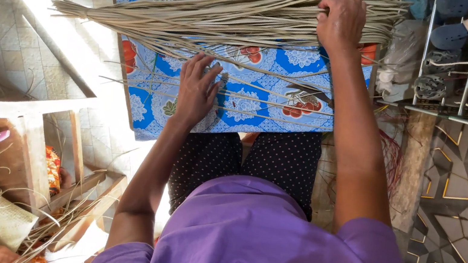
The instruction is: Sorting and arranging dried straw strands on a table in preparation for weaving.
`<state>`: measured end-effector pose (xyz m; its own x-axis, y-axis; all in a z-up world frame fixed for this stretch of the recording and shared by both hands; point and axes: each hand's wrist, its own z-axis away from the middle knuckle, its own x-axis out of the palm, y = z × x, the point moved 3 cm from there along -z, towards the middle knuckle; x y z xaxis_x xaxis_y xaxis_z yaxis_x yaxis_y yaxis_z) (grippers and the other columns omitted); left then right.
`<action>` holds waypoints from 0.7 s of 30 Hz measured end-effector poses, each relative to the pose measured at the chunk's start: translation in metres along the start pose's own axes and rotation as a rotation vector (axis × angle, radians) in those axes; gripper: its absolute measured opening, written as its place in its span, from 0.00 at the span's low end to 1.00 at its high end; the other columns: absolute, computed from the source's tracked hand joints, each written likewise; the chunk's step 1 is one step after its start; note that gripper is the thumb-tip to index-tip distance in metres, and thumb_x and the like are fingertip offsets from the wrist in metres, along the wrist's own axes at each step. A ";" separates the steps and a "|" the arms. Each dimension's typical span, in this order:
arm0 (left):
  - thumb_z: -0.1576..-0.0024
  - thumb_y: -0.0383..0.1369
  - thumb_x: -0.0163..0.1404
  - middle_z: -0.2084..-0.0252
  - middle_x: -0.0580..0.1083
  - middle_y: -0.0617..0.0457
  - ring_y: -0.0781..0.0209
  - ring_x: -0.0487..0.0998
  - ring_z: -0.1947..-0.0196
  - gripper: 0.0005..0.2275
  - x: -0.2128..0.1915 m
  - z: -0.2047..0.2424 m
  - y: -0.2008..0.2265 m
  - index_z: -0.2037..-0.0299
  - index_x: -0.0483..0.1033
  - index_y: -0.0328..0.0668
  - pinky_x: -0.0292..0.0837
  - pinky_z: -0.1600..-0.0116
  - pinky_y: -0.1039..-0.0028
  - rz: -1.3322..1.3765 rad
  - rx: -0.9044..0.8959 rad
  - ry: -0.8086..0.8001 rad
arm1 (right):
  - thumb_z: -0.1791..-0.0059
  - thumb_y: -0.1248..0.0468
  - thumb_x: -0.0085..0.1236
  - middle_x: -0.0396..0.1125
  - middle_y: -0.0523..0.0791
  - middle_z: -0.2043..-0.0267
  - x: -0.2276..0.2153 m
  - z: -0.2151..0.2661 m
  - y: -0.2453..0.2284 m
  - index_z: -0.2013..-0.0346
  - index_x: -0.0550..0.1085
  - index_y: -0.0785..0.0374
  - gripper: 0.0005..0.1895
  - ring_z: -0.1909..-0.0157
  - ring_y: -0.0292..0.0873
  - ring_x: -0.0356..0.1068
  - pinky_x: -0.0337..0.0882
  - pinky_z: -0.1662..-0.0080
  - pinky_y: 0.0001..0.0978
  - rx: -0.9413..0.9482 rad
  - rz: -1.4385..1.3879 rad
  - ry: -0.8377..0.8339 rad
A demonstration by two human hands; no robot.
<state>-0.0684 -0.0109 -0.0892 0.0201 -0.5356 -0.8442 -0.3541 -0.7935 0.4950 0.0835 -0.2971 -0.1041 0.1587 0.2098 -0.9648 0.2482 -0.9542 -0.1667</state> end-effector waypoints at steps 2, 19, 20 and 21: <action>0.49 0.29 0.50 0.46 0.62 0.45 0.47 0.58 0.42 0.14 0.001 0.000 0.000 0.52 0.66 0.45 0.53 0.41 0.53 -0.005 0.002 -0.007 | 0.61 0.64 0.66 0.59 0.43 0.67 -0.004 0.000 -0.001 0.74 0.74 0.56 0.07 0.62 0.47 0.58 0.63 0.63 0.41 0.014 -0.061 0.055; 0.42 0.26 0.44 0.46 0.63 0.47 0.51 0.70 0.51 0.13 -0.028 -0.069 0.054 0.47 0.63 0.40 0.70 0.58 0.68 0.291 0.162 0.114 | 0.56 0.65 0.58 0.64 0.40 0.78 -0.080 0.024 -0.099 0.75 0.74 0.58 0.03 0.80 0.34 0.62 0.65 0.79 0.25 -0.170 -0.324 0.078; 0.39 0.26 0.40 0.44 0.62 0.46 0.51 0.70 0.48 0.13 -0.033 -0.075 0.059 0.44 0.60 0.39 0.71 0.56 0.70 0.377 0.179 0.098 | 0.55 0.65 0.57 0.62 0.40 0.78 -0.089 0.027 -0.112 0.74 0.75 0.58 0.03 0.81 0.36 0.62 0.67 0.81 0.28 -0.256 -0.284 0.120; 0.39 0.26 0.40 0.44 0.62 0.46 0.51 0.70 0.48 0.13 -0.033 -0.082 0.061 0.44 0.60 0.39 0.71 0.56 0.70 0.377 0.186 0.092 | 0.55 0.65 0.57 0.62 0.40 0.78 -0.094 0.030 -0.117 0.74 0.75 0.58 0.03 0.81 0.36 0.62 0.67 0.81 0.28 -0.249 -0.284 0.125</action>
<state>-0.0143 -0.0648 -0.0145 -0.0623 -0.8083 -0.5855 -0.5151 -0.4764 0.7125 0.0114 -0.2116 -0.0002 0.1613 0.4967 -0.8528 0.5203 -0.7771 -0.3542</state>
